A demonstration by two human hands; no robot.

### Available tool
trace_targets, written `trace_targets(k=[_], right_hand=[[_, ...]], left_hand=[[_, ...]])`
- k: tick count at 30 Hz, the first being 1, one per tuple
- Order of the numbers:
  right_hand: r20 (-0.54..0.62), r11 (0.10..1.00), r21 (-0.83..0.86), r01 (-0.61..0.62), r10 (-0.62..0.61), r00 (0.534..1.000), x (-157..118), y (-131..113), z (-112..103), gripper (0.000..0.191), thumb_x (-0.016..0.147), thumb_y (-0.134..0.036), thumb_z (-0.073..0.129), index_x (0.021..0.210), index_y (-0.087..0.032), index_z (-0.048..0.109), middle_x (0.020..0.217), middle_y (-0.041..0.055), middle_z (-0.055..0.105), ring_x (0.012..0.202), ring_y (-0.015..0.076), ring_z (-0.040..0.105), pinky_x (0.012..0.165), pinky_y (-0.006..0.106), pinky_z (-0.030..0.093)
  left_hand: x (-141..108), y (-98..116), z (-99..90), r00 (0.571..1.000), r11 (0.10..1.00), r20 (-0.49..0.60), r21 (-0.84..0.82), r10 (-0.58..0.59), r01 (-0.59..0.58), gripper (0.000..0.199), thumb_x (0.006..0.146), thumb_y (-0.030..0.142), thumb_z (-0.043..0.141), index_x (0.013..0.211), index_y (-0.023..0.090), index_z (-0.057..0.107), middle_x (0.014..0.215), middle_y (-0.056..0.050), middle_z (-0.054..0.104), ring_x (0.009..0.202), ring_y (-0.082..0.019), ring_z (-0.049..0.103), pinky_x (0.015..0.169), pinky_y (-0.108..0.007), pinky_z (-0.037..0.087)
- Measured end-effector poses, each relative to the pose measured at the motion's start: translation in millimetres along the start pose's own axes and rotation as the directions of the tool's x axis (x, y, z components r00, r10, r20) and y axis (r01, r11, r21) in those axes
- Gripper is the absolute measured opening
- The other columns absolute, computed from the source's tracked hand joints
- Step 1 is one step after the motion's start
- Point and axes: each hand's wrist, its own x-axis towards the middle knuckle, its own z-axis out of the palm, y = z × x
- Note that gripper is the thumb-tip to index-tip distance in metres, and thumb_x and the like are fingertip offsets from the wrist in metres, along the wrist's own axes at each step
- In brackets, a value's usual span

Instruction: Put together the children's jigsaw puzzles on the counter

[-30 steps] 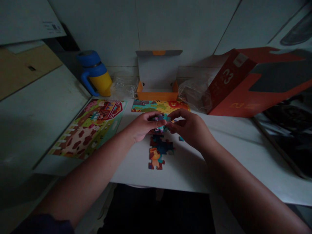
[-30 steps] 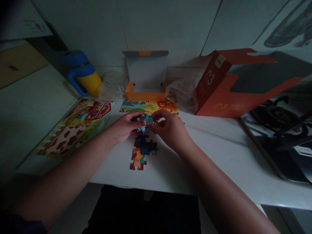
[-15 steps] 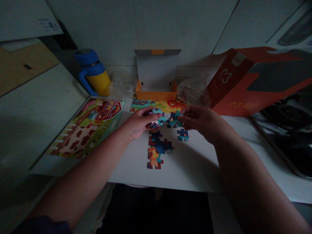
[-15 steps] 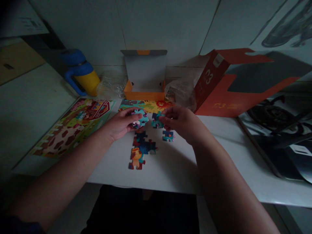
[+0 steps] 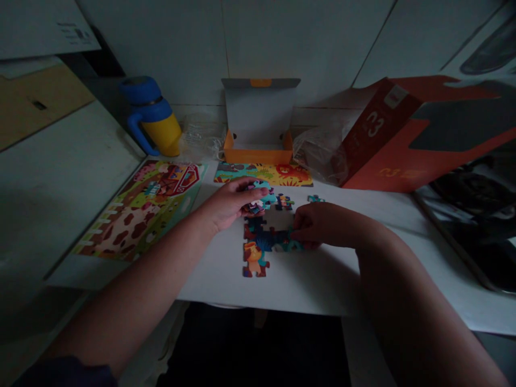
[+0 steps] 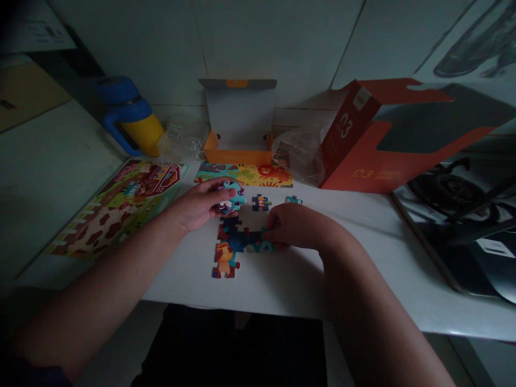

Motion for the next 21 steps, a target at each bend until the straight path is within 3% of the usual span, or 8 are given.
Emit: trace_targets(k=[17,19,21], right_hand=[[0.016,1.000,0.006,-0.012,0.012,1.000,3.6,-1.6,2.3,0.014,0.085,-0.033,0.074,0.082,-0.020,0.073,0.078,0.0058,0.080,0.068,0.0194,0.075,0.058,0.025,0.055],[0.014,0.999,0.031,-0.010,0.010,1.000,3.4,-1.9,2.7,0.015,0.084,-0.035,0.076,0.082,-0.020,0.073,0.077,0.0059,0.080,0.068,0.0201,0.075,0.059,0.026,0.056],[0.005,0.998,0.061,-0.014,0.013,1.000,3.4,-2.1,3.5,0.018,0.083,-0.038,0.079,0.081,-0.021,0.073,0.076,0.0060,0.080,0.068,0.0214,0.076,0.060,0.028,0.057]], left_hand=[[1.1,-5.7,-3.0,0.995,0.994,0.040,0.067,-0.088,0.085,0.046,0.069,0.029,0.096,0.108,0.021,0.073,0.109,-0.008,0.072,0.091,-0.019,0.070,0.074,-0.039,0.066],[-3.5,-1.7,-1.0,0.993,0.996,0.076,0.031,-0.091,0.089,0.045,0.070,0.030,0.096,0.108,0.021,0.073,0.113,-0.008,0.071,0.091,-0.020,0.070,0.076,-0.042,0.066],[-9.6,3.0,1.4,0.978,0.994,0.179,-0.005,-0.103,0.106,0.044,0.071,0.032,0.095,0.108,0.021,0.074,0.118,-0.010,0.071,0.094,-0.022,0.071,0.077,-0.046,0.067]])
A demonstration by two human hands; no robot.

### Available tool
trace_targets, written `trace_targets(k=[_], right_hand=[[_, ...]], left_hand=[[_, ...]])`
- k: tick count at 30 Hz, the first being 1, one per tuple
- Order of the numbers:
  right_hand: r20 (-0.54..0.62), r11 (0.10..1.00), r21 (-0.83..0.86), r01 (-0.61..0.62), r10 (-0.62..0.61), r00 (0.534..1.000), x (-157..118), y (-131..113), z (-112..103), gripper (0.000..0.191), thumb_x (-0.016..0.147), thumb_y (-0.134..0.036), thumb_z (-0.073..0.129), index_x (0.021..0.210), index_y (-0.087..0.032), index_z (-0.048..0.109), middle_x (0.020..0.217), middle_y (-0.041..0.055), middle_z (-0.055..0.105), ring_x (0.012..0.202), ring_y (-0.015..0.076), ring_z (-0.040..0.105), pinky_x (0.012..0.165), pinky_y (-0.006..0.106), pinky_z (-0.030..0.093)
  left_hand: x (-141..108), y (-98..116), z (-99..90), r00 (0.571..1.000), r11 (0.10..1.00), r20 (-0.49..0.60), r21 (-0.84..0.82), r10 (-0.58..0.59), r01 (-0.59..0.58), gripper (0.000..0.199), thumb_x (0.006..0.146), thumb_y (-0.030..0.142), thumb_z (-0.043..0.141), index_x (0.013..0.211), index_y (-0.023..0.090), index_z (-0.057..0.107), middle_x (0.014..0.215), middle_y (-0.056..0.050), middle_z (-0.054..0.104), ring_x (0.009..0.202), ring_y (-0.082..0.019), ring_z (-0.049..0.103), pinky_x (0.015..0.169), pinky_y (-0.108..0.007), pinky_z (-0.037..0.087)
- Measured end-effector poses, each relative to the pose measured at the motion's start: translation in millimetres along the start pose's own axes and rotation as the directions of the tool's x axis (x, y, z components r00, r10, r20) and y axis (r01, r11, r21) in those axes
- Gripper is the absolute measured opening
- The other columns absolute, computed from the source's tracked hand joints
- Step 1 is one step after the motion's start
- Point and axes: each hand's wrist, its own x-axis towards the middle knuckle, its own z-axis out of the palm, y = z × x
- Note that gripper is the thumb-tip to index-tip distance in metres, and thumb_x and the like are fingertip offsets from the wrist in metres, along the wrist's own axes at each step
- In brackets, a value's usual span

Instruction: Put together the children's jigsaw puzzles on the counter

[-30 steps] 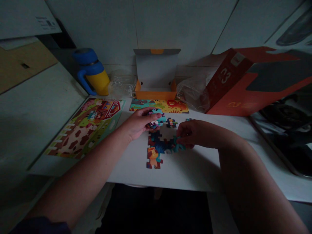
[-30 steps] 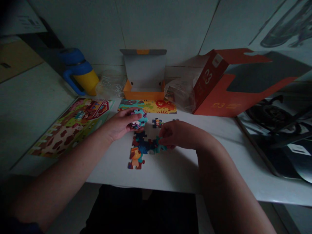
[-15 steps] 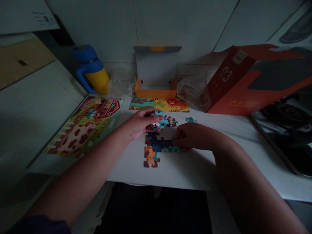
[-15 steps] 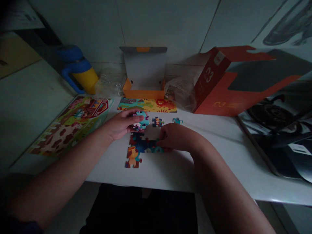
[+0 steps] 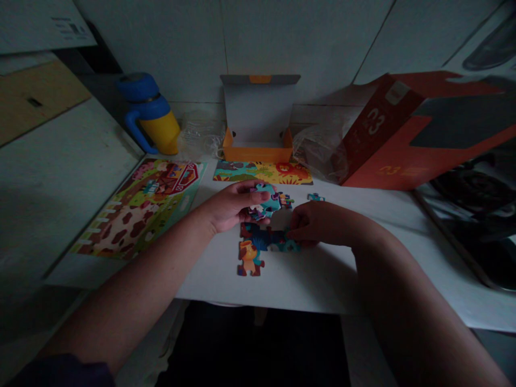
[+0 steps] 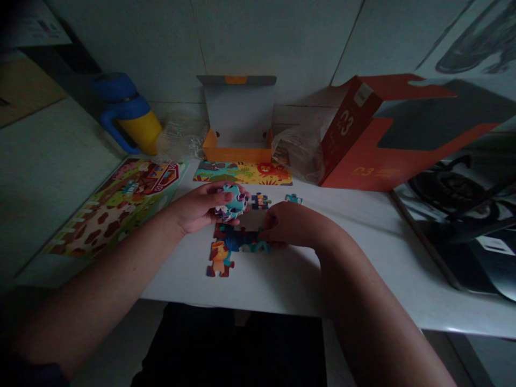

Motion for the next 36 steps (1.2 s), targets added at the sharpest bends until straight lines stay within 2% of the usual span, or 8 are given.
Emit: trace_targets(k=[4,9,18,21,25,29,31,36], right_hand=[[0.007,0.998,0.054,-0.006,0.005,1.000,0.3,-0.3,2.1,0.019,0.083,-0.040,0.080,0.078,-0.022,0.074,0.076,0.0059,0.080,0.070,0.0229,0.077,0.061,0.030,0.060],[0.003,0.993,0.115,-0.004,0.004,1.000,2.3,-3.4,6.3,0.020,0.083,-0.042,0.081,0.082,-0.023,0.073,0.078,0.0054,0.080,0.071,0.0232,0.076,0.060,0.030,0.060],[-0.132,0.978,-0.206,0.038,-0.066,0.989,1.8,-13.9,9.7,0.011,0.082,-0.030,0.074,0.077,-0.023,0.067,0.065,0.0019,0.074,0.060,0.0192,0.069,0.056,0.028,0.045],[-0.308,0.978,-0.203,0.054,-0.116,0.944,-1.3,-17.0,5.7,0.018,0.088,-0.039,0.071,0.081,-0.022,0.068,0.063,0.0013,0.072,0.057,0.0176,0.066,0.055,0.028,0.042],[-0.570,0.966,0.045,0.255,-0.185,0.801,-0.9,-16.1,4.3,0.036,0.095,-0.056,0.065,0.105,-0.022,0.070,0.081,0.0048,0.076,0.061,0.0171,0.068,0.054,0.027,0.045],[-0.579,0.850,0.129,0.511,-0.353,0.735,3.9,-15.9,12.0,0.056,0.084,-0.051,0.081,0.132,-0.025,0.065,0.113,0.0081,0.075,0.078,0.0190,0.071,0.058,0.028,0.052],[-0.571,0.843,0.089,0.530,-0.393,0.721,6.6,-17.0,16.3,0.054,0.083,-0.046,0.084,0.132,-0.028,0.068,0.115,0.0064,0.074,0.081,0.0177,0.070,0.062,0.027,0.053],[-0.561,0.853,0.142,0.502,-0.348,0.751,9.9,-17.3,20.0,0.047,0.082,-0.047,0.085,0.121,-0.026,0.068,0.103,0.0037,0.074,0.070,0.0146,0.067,0.056,0.025,0.047]], left_hand=[[-8.6,3.6,4.5,0.979,0.995,0.173,0.023,-0.104,0.102,0.044,0.070,0.033,0.095,0.107,0.020,0.075,0.113,-0.011,0.072,0.092,-0.023,0.072,0.077,-0.044,0.066],[-6.4,1.0,3.0,0.975,0.976,0.092,0.099,-0.204,0.195,0.047,0.069,0.031,0.096,0.110,0.020,0.075,0.094,-0.006,0.072,0.074,-0.016,0.068,0.073,-0.040,0.066],[-2.6,1.7,0.9,0.985,0.979,0.007,0.115,-0.171,0.169,0.053,0.066,0.030,0.098,0.112,0.018,0.074,0.100,-0.008,0.073,0.078,-0.018,0.070,0.070,-0.038,0.065],[0.9,0.8,1.2,0.994,0.991,-0.056,0.086,-0.095,0.100,0.053,0.067,0.032,0.097,0.112,0.018,0.074,0.105,-0.010,0.074,0.083,-0.020,0.071,0.073,-0.040,0.065],[5.2,-2.9,1.8,0.991,0.998,-0.134,0.065,-0.001,0.010,0.052,0.065,0.032,0.099,0.110,0.020,0.075,0.105,-0.008,0.074,0.088,-0.020,0.071,0.074,-0.039,0.065],[7.1,-8.2,2.4,0.994,0.998,-0.106,0.063,0.038,-0.032,0.050,0.063,0.033,0.099,0.105,0.021,0.075,0.102,-0.005,0.074,0.083,-0.017,0.070,0.073,-0.035,0.063],[7.4,-9.7,2.7,0.995,0.998,-0.094,0.062,0.036,-0.031,0.053,0.062,0.035,0.100,0.106,0.021,0.075,0.101,-0.004,0.074,0.079,-0.016,0.070,0.072,-0.033,0.062],[8.1,-9.1,1.6,0.996,0.996,-0.086,0.084,0.036,-0.029,0.056,0.060,0.039,0.101,0.105,0.019,0.076,0.095,-0.003,0.072,0.076,-0.015,0.069,0.070,-0.031,0.061]])
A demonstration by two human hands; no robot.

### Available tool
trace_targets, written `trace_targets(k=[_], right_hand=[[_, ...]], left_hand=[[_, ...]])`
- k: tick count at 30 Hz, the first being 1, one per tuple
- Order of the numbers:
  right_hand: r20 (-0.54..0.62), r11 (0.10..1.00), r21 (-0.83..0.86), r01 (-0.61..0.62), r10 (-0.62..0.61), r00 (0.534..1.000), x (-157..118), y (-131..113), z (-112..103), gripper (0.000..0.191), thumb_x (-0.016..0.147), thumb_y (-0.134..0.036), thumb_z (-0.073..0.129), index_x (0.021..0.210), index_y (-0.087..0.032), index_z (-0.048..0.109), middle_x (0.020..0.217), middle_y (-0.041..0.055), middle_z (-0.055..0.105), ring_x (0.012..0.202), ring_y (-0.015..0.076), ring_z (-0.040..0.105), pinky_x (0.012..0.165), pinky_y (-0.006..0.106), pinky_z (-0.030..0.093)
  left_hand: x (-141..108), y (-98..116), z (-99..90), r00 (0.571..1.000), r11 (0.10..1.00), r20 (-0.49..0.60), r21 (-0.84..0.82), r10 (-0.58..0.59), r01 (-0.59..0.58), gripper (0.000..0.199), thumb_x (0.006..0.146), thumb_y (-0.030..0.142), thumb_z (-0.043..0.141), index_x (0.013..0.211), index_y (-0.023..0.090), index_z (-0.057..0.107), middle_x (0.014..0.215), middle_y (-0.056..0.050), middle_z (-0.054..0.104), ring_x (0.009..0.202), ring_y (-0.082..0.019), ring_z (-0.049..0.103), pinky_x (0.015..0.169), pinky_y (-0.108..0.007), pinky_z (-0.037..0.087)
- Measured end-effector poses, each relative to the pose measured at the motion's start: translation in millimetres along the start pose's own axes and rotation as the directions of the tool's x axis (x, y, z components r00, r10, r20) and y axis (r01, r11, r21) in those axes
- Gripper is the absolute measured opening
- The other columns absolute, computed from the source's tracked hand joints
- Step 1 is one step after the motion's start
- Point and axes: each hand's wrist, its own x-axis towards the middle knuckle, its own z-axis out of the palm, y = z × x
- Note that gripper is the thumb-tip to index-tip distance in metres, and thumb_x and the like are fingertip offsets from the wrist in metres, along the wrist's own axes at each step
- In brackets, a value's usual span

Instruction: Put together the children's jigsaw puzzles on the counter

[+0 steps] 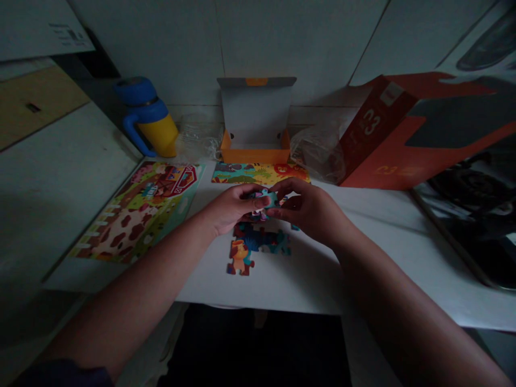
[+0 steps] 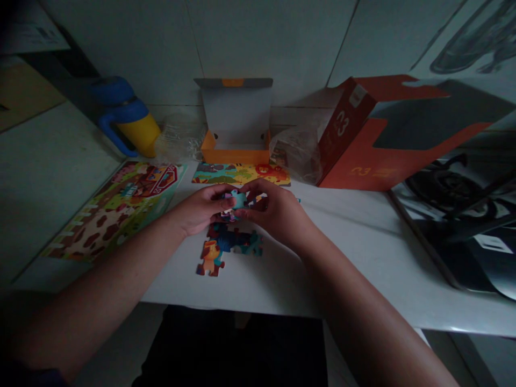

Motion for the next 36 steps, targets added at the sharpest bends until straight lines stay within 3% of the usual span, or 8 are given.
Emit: trace_targets(k=[9,15,19,22,28,36], right_hand=[[-0.043,0.984,0.070,-0.162,0.166,0.985,0.7,-3.6,-1.7,0.050,0.073,-0.057,0.087,0.100,-0.023,0.062,0.091,0.0037,0.073,0.066,0.0161,0.066,0.048,0.023,0.042],[0.021,0.940,0.268,-0.213,0.216,0.976,2.6,-3.5,-1.6,0.050,0.070,-0.057,0.089,0.093,-0.024,0.059,0.079,-0.0002,0.068,0.069,0.0172,0.068,0.060,0.029,0.056],[0.084,0.880,0.404,-0.251,0.237,0.968,2.7,-2.6,-3.8,0.049,0.069,-0.054,0.090,0.093,-0.024,0.059,0.087,0.0010,0.073,0.075,0.0163,0.070,0.070,0.031,0.060],[0.072,0.847,0.456,-0.273,0.270,0.960,2.9,0.0,-6.7,0.051,0.070,-0.051,0.092,0.095,-0.024,0.057,0.090,0.0013,0.075,0.074,0.0155,0.069,0.070,0.030,0.059],[0.063,0.855,0.443,-0.271,0.272,0.960,2.6,2.0,-15.0,0.046,0.076,-0.049,0.089,0.098,-0.023,0.059,0.085,-0.0004,0.073,0.069,0.0128,0.064,0.062,0.025,0.054],[0.040,0.925,0.249,-0.286,0.285,0.958,3.7,9.9,-29.8,0.047,0.077,-0.054,0.085,0.102,-0.023,0.060,0.077,-0.0005,0.073,0.062,0.0142,0.063,0.054,0.025,0.047]], left_hand=[[1.4,-0.2,-3.3,1.000,1.000,-0.001,0.025,0.008,-0.008,0.051,0.063,0.037,0.100,0.105,0.021,0.076,0.086,0.000,0.070,0.070,-0.012,0.064,0.069,-0.030,0.058],[2.1,-0.5,-3.6,1.000,1.000,0.013,0.021,0.018,-0.018,0.047,0.066,0.037,0.097,0.107,0.023,0.078,0.085,0.000,0.070,0.072,-0.012,0.064,0.070,-0.029,0.058],[2.0,0.5,-4.2,1.000,0.999,-0.006,0.026,0.021,-0.021,0.046,0.068,0.039,0.096,0.107,0.023,0.077,0.088,-0.001,0.071,0.074,-0.013,0.066,0.068,-0.029,0.059],[2.1,1.2,-4.6,0.999,0.999,-0.023,0.028,0.034,-0.033,0.044,0.071,0.041,0.095,0.107,0.023,0.077,0.092,-0.002,0.073,0.077,-0.014,0.067,0.070,-0.032,0.062],[2.3,3.1,-4.8,0.996,0.997,-0.055,0.001,0.074,-0.074,0.045,0.071,0.041,0.095,0.109,0.024,0.077,0.110,-0.005,0.075,0.085,-0.016,0.070,0.071,-0.032,0.064],[5.9,3.5,-6.2,0.981,0.989,-0.141,-0.046,0.134,-0.141,0.044,0.068,0.042,0.096,0.102,0.023,0.077,0.093,-0.002,0.075,0.076,-0.015,0.068,0.066,-0.031,0.063]])
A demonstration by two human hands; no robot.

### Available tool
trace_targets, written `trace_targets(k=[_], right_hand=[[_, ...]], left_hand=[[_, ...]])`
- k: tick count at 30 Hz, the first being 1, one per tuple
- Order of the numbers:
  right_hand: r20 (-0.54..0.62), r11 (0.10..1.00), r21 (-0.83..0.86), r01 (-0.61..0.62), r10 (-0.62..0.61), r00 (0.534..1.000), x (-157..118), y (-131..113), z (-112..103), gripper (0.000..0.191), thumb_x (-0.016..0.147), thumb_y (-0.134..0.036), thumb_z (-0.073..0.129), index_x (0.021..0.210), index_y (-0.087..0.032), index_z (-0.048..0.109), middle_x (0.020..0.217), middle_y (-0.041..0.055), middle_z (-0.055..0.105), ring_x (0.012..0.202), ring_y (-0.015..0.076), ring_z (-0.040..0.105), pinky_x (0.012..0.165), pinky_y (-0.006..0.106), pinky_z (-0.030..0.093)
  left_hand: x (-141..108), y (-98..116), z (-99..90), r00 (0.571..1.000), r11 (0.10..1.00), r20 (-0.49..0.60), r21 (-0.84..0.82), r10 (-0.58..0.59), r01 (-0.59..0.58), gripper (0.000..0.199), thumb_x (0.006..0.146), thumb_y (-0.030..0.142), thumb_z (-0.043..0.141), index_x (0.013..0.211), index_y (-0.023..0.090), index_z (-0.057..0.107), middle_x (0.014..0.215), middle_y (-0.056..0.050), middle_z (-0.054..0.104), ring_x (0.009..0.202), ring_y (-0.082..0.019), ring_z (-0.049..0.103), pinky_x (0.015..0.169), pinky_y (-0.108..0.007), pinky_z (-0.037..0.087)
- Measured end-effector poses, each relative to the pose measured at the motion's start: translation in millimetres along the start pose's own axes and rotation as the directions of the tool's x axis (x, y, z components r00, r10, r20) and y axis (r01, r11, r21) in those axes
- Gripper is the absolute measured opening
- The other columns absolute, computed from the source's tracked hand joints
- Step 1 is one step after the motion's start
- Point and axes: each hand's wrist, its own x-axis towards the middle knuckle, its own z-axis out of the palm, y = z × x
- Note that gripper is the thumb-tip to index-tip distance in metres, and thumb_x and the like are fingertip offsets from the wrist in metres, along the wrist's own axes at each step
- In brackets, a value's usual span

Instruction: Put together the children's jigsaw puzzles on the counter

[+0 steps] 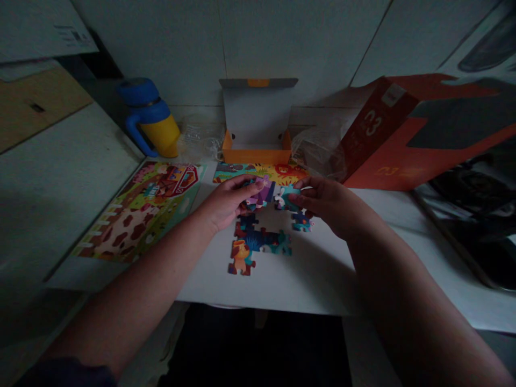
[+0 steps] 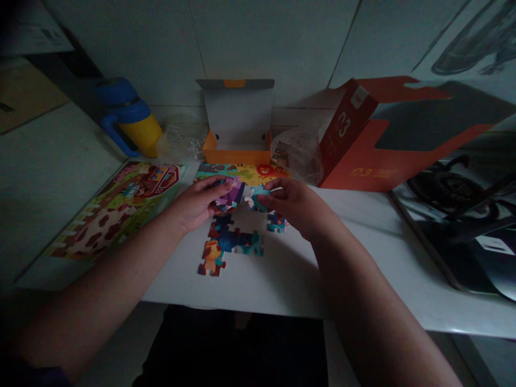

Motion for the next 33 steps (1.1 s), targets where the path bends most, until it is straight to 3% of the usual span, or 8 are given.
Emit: trace_targets(k=[3,7,13,23,30,33], right_hand=[[0.127,0.972,-0.232,-0.040,0.071,0.989,-3.4,-2.2,-12.4,0.040,0.079,-0.051,0.083,0.099,-0.024,0.060,0.075,0.0001,0.074,0.063,0.0163,0.066,0.056,0.026,0.050],[0.343,0.858,-0.511,-0.051,0.258,0.903,-11.5,-10.6,-24.6,0.029,0.082,-0.045,0.079,0.094,-0.023,0.064,0.080,0.0028,0.078,0.071,0.0199,0.074,0.059,0.027,0.053],[0.379,0.754,-0.655,-0.053,0.388,0.840,-15.1,-16.9,-20.7,0.021,0.085,-0.040,0.074,0.090,-0.021,0.067,0.079,0.0034,0.079,0.074,0.0211,0.077,0.058,0.025,0.053],[0.316,0.721,-0.682,-0.124,0.443,0.839,-14.2,-14.0,-10.1,0.015,0.083,-0.032,0.075,0.086,-0.021,0.066,0.080,0.0047,0.080,0.073,0.0226,0.078,0.059,0.026,0.056],[0.274,0.736,-0.677,-0.018,0.274,0.922,-7.5,-4.9,2.2,0.017,0.088,-0.034,0.071,0.090,-0.023,0.059,0.078,0.0029,0.080,0.071,0.0211,0.077,0.058,0.026,0.053],[0.272,0.758,-0.652,-0.025,0.265,0.925,-7.1,-6.0,-1.3,0.017,0.089,-0.034,0.071,0.089,-0.023,0.058,0.078,0.0030,0.080,0.070,0.0209,0.077,0.058,0.027,0.053]], left_hand=[[1.1,-0.7,-1.0,1.000,0.999,0.003,-0.027,0.017,-0.017,0.044,0.067,0.041,0.096,0.102,0.022,0.077,0.094,-0.003,0.075,0.080,-0.016,0.069,0.071,-0.033,0.065],[1.8,-1.5,-2.7,1.000,0.999,0.011,-0.030,0.014,-0.014,0.043,0.068,0.041,0.096,0.101,0.021,0.077,0.092,-0.003,0.074,0.079,-0.016,0.068,0.073,-0.035,0.066],[-0.4,-0.9,-0.9,1.000,1.000,0.021,0.011,-0.023,0.023,0.043,0.068,0.041,0.095,0.102,0.021,0.077,0.092,-0.003,0.073,0.075,-0.014,0.066,0.073,-0.036,0.065],[-5.2,0.7,4.8,0.995,0.994,0.038,0.046,-0.097,0.095,0.042,0.067,0.037,0.096,0.103,0.024,0.079,0.101,-0.003,0.075,0.077,-0.013,0.066,0.070,-0.032,0.062],[-3.9,0.6,2.6,0.997,0.995,0.007,0.066,-0.082,0.081,0.044,0.067,0.040,0.096,0.105,0.025,0.079,0.101,-0.003,0.076,0.075,-0.013,0.065,0.067,-0.030,0.060],[-2.9,0.0,1.3,0.997,0.994,-0.008,0.078,-0.079,0.080,0.044,0.067,0.041,0.096,0.105,0.026,0.079,0.103,-0.003,0.077,0.075,-0.012,0.065,0.067,-0.029,0.060]])
